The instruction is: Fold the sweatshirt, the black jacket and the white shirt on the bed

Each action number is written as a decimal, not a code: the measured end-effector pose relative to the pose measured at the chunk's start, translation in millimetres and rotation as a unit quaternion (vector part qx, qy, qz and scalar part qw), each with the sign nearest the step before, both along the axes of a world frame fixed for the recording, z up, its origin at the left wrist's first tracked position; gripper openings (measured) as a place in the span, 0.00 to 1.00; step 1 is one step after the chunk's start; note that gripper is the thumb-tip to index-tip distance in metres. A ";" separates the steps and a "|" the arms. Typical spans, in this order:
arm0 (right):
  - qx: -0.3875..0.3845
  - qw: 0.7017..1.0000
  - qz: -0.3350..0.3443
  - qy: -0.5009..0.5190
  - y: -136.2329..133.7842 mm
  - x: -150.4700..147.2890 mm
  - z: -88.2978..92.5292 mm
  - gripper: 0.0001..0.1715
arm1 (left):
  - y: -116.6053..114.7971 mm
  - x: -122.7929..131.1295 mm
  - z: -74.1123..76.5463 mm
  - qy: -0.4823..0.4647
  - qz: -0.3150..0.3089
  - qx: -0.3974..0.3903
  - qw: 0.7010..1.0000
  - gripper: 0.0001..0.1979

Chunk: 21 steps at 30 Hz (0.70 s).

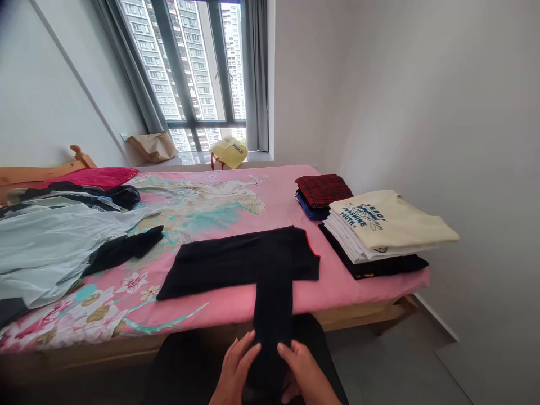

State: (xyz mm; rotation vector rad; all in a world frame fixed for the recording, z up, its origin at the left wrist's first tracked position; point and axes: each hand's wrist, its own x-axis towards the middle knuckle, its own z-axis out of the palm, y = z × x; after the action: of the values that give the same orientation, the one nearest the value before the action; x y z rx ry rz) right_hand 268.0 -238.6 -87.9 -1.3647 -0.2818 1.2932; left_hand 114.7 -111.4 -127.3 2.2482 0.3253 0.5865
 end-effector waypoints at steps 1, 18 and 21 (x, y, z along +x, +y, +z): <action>-0.011 1.000 0.005 -0.020 4.6 -1.0 9.0 0.27 | 0.3 -2.4 2.8 0.005 -0.017 0.065 0.998 0.37; 0.119 0.851 0.130 -0.494 69.3 -19.1 7.6 0.27 | 74.9 97.2 196.0 0.003 0.082 -0.180 0.980 0.14; 0.138 0.781 0.150 -0.591 118.0 -27.2 19.4 0.38 | 102.5 127.3 238.5 -0.033 0.047 -0.252 0.966 0.12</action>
State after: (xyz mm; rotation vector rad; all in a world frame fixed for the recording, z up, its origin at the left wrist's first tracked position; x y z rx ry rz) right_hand 240.8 -120.6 -68.6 -1.7491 -1.5363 0.4027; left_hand 242.1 -8.9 111.3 1.7282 0.4904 0.5540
